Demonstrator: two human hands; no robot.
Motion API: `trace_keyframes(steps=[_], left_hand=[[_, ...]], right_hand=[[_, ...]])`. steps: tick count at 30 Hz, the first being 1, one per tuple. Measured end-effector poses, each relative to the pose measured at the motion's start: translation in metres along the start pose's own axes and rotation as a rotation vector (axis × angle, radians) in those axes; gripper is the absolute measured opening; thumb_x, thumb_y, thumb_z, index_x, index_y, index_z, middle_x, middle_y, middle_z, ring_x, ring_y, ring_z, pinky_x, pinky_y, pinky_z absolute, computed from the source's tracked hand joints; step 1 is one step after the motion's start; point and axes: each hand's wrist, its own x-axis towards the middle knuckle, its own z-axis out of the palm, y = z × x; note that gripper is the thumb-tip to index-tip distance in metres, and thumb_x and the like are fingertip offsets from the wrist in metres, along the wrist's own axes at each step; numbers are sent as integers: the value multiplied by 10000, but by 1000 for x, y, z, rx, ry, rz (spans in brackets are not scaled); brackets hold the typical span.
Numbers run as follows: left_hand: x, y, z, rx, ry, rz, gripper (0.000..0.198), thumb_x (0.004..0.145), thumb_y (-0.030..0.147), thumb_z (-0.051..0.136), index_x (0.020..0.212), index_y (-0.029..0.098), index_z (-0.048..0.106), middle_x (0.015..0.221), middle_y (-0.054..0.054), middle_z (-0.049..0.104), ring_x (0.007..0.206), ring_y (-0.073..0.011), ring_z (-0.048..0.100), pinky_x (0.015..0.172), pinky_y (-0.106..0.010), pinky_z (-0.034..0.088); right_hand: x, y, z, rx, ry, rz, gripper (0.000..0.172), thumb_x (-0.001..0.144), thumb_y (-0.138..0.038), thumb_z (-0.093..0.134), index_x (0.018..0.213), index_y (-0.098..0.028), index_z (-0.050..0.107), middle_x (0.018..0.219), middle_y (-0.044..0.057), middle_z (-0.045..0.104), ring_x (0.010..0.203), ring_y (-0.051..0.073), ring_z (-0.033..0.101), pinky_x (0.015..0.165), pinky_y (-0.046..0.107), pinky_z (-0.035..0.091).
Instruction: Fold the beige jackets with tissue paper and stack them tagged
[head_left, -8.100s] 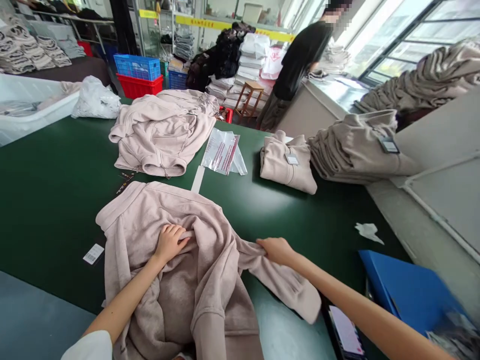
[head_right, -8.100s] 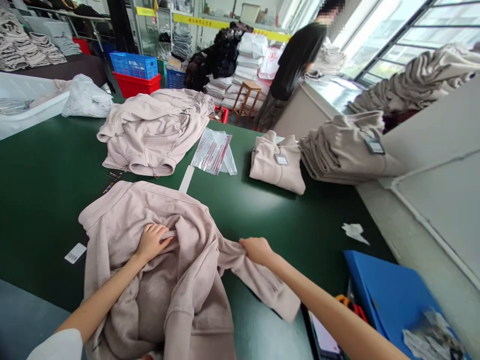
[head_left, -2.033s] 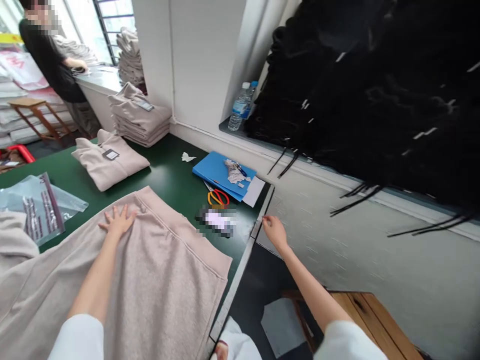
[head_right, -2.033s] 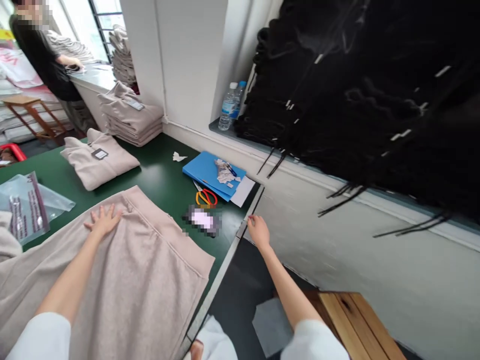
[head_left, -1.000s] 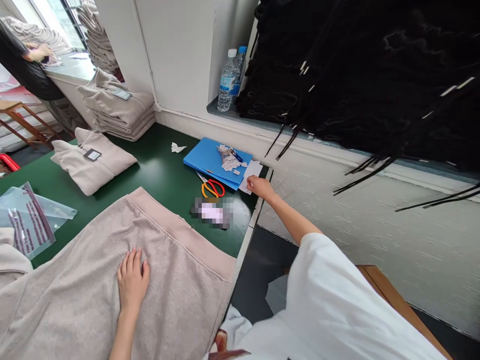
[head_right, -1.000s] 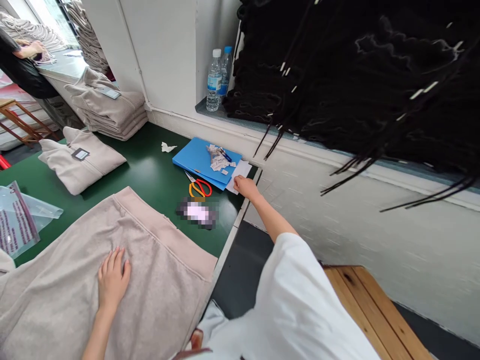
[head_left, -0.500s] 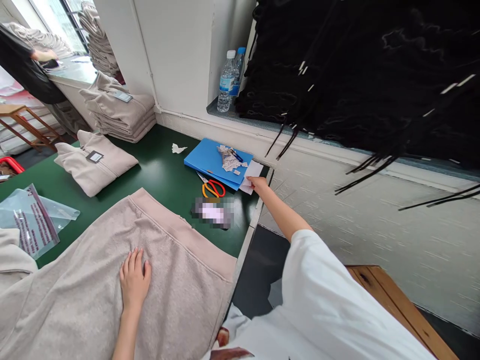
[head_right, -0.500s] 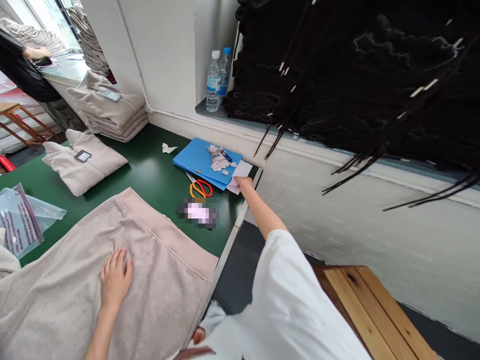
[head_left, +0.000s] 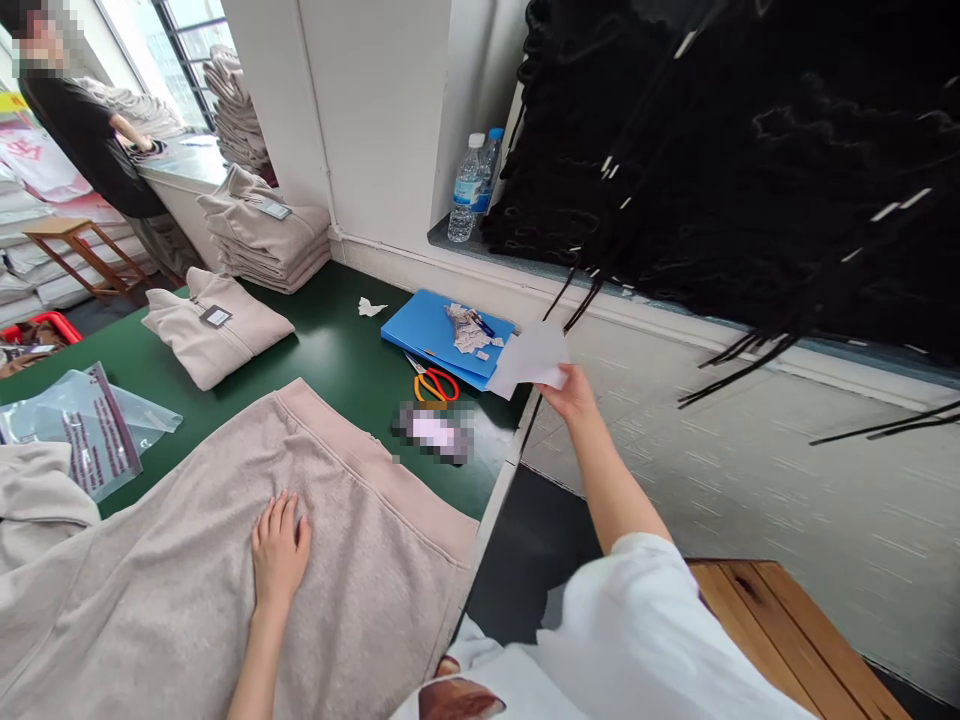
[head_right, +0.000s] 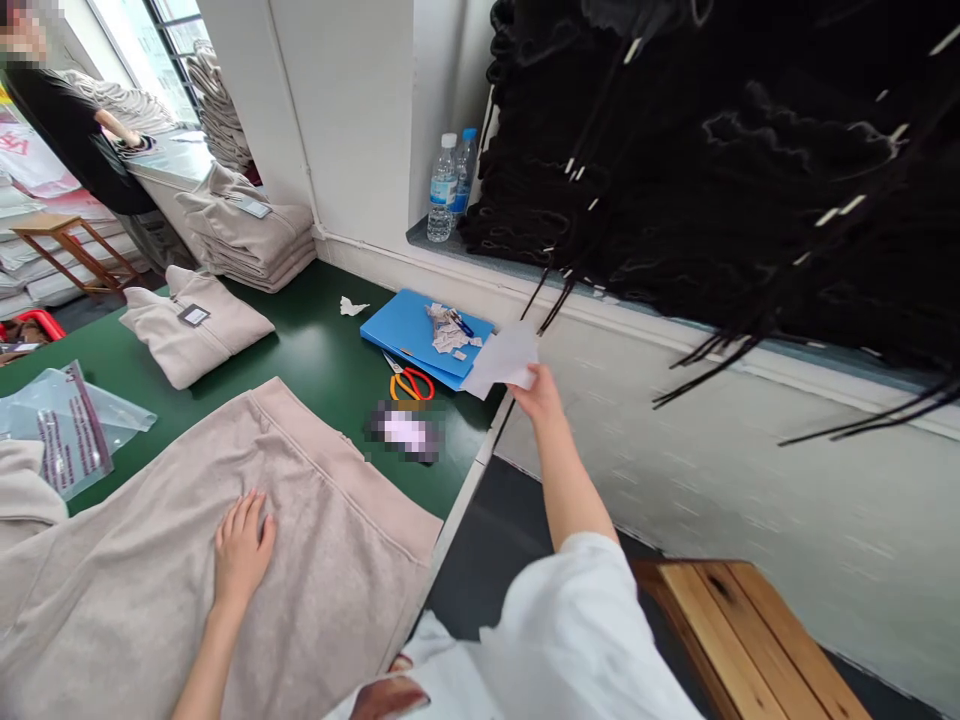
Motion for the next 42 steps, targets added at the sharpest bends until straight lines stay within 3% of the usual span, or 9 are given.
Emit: trace_keyframes(steps=[5, 10, 13, 17, 20, 25, 33, 38, 42], left_hand=[[7, 5, -4, -223, -17, -167, 462, 911, 397, 401, 1230, 143, 616, 1378, -171, 582, 1344, -351, 464, 1137, -563, 330], [29, 74, -52, -744, -183, -351, 506, 903, 526, 463, 1270, 194, 568, 1412, -142, 547, 1352, -307, 468, 1150, -497, 355], [40, 132, -94, -1218, -392, -285, 545, 938, 607, 422, 1287, 214, 570, 1408, -115, 563, 1343, -273, 490, 1145, -446, 375], [41, 175, -128, -1649, -362, -291, 679, 880, 640, 530, 1377, 179, 489, 1394, -161, 565, 1253, -285, 571, 1042, -423, 476], [27, 158, -131, -1621, -196, -530, 577, 790, 511, 688, 1246, 187, 548, 1157, -112, 683, 1020, -247, 670, 892, -361, 537], [-29, 61, -123, -1331, 99, -862, 429, 665, 406, 658, 1008, 157, 591, 855, -37, 685, 792, -204, 656, 703, -282, 504], [-140, -70, -142, -624, 32, -1057, 469, 758, 200, 517, 1216, 105, 557, 1083, -127, 680, 925, -246, 669, 820, -371, 539], [-159, -63, -155, -19, 340, -845, 536, 851, 172, 490, 1369, 35, 479, 1429, -242, 475, 1374, -336, 409, 1147, -497, 337], [-137, -17, -138, 37, 207, -506, 451, 954, 222, 405, 1368, 135, 560, 1455, -155, 509, 1396, -278, 407, 1185, -466, 298]], right_hand=[[-67, -74, -15, 43, 3, -135, 225, 674, -193, 472, 858, -241, 593, 951, 20, 663, 890, 154, 655, 756, 295, 590], [-167, -122, 16, -319, -249, -391, 215, 654, -258, 659, 865, -231, 628, 859, 6, 654, 778, 155, 639, 742, 277, 557], [-236, -100, 70, -748, -560, -451, 249, 740, -352, 711, 934, -218, 631, 1003, 37, 665, 1004, 206, 634, 914, 329, 522], [-318, -22, 144, -1060, -1038, -505, 92, 852, -291, 583, 898, -217, 611, 1197, 98, 614, 1238, 250, 544, 1059, 385, 448], [-362, 35, 170, -1143, -1349, -534, 273, 826, -212, 573, 1096, -204, 618, 1327, 137, 559, 1341, 268, 463, 1140, 440, 380], [-387, 88, 184, -1189, -1756, -454, 482, 898, -301, 586, 1365, -205, 514, 1548, 145, 385, 1463, 269, 327, 1159, 483, 349], [-398, 208, 216, -1498, -1860, -623, 591, 943, -394, 567, 1492, -212, 447, 1609, 122, 284, 1499, 305, 242, 1210, 541, 214], [-405, 246, 194, -1637, -1884, -638, 700, 960, -514, 508, 1570, -244, 298, 1639, 103, 147, 1524, 319, 138, 1204, 601, 155], [-413, 253, 172, -1644, -1763, -707, 692, 972, -529, 460, 1582, -278, 252, 1642, 96, 114, 1523, 327, 130, 1189, 637, 150]])
